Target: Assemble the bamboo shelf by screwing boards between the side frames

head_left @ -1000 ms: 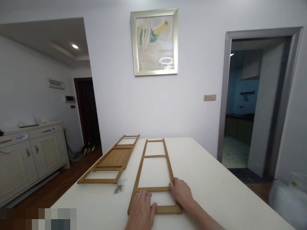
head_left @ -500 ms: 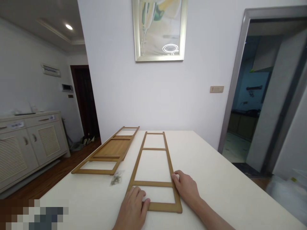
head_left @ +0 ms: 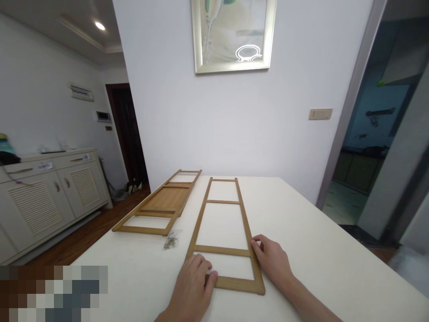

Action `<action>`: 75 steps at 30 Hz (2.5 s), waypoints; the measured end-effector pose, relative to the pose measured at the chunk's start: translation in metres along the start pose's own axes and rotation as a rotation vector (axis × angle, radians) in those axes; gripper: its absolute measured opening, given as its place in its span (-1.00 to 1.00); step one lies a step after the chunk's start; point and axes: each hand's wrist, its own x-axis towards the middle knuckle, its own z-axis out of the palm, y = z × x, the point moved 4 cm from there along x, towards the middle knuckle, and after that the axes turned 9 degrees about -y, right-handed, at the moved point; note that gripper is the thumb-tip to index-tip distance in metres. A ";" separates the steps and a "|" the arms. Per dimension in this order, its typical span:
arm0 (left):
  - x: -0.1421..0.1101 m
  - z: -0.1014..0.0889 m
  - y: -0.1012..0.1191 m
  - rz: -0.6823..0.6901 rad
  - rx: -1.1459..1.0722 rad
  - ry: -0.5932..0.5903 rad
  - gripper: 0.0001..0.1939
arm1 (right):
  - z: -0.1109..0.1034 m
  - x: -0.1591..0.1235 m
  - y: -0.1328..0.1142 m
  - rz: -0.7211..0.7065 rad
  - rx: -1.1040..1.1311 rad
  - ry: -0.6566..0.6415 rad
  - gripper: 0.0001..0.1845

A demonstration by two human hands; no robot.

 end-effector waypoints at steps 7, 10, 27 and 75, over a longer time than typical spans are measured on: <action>0.014 -0.035 -0.060 -0.168 0.196 0.139 -0.75 | 0.002 0.002 0.002 -0.009 0.002 0.007 -0.70; 0.016 -0.052 -0.109 -0.351 0.334 0.168 -0.57 | 0.001 0.002 0.001 -0.002 -0.005 0.010 -0.71; 0.014 -0.068 -0.115 -0.259 0.421 -0.063 -0.72 | -0.005 -0.004 -0.005 -0.018 0.038 0.022 -0.72; -0.003 -0.019 0.021 0.192 0.015 0.091 -0.71 | -0.107 -0.074 0.121 0.328 1.370 -0.034 -0.59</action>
